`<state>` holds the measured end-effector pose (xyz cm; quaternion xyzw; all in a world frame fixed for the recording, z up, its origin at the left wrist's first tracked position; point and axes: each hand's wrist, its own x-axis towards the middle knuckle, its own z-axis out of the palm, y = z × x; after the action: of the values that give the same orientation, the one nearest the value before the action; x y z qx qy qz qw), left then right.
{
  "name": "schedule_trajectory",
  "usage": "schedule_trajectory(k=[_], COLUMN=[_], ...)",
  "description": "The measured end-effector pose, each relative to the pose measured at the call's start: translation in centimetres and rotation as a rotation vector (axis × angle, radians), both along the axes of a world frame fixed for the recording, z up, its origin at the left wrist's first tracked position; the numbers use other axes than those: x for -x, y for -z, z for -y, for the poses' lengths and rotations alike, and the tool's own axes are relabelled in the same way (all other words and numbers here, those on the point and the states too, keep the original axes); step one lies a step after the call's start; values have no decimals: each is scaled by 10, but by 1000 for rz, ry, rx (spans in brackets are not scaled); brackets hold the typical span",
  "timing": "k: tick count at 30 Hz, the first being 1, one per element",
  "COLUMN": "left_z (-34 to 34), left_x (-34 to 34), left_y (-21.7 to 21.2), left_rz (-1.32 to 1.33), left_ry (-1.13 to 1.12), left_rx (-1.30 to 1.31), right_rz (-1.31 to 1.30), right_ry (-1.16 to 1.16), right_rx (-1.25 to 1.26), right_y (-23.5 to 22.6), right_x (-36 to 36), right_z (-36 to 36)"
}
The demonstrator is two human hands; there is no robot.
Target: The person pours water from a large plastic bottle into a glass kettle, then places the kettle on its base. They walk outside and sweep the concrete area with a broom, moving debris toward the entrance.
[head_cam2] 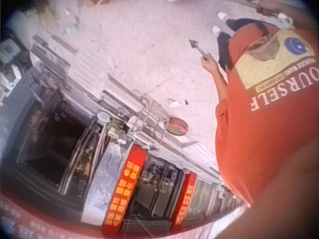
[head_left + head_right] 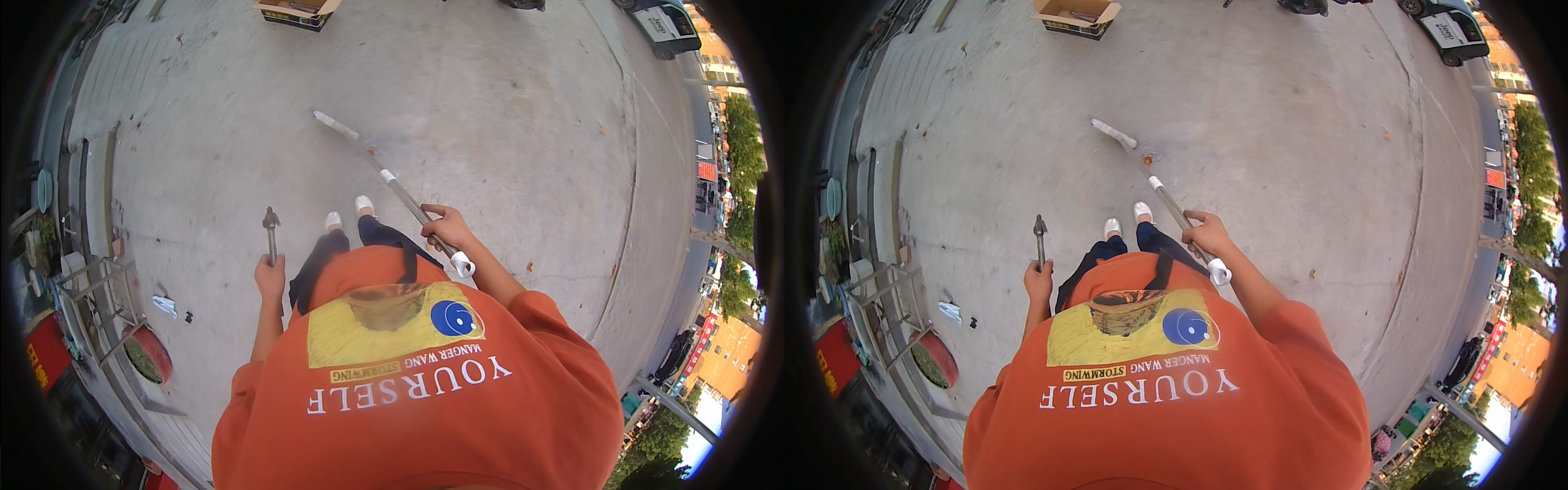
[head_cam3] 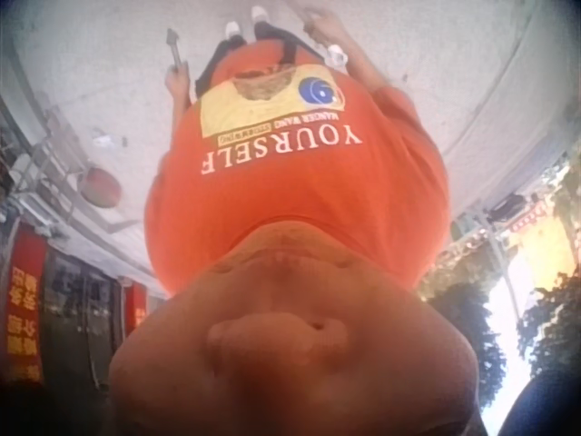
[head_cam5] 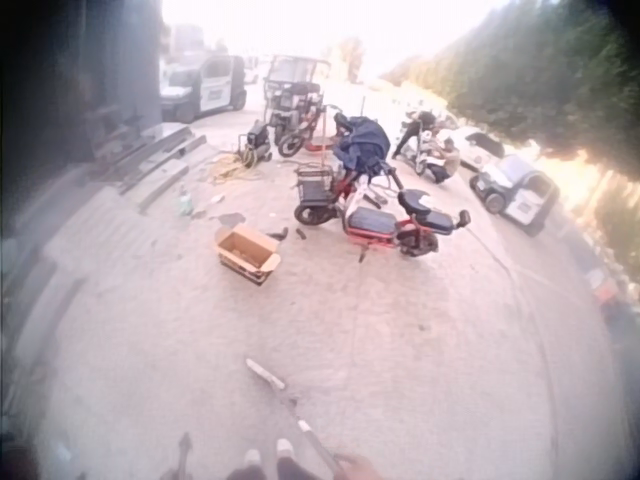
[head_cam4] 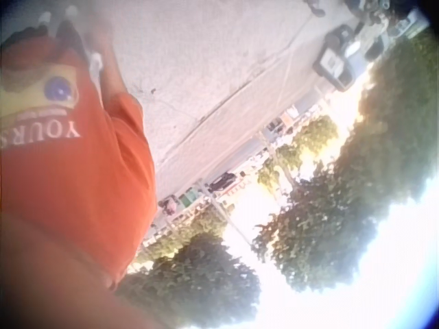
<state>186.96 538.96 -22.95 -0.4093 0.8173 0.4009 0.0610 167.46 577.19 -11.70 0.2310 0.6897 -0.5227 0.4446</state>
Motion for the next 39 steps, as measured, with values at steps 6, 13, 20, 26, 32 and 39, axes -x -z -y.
schedule_trajectory(k=[6,13,20,26,32,39], left_z=[5,4,0,6,9,15], left_x=[9,10,6,7,13,12], left_y=[-2,1,-1,9,7,-1], left_rz=[25,66,38,72,53,43], left_ry=[-22,-16,33,-4,-52,-48], left_rx=[1,-56,-46,-90,-150,-98], right_rz=[-26,36,184,192,224,126], right_ry=[122,555,517,477,433,340], right_rx=[-127,-204,-90,67,227,119], right_y=[-25,15,22,-4,-14,-45], right_x=[-52,-54,-54,-53,-35,-33], right_z=[-56,-103,-72,-12,15,-28])
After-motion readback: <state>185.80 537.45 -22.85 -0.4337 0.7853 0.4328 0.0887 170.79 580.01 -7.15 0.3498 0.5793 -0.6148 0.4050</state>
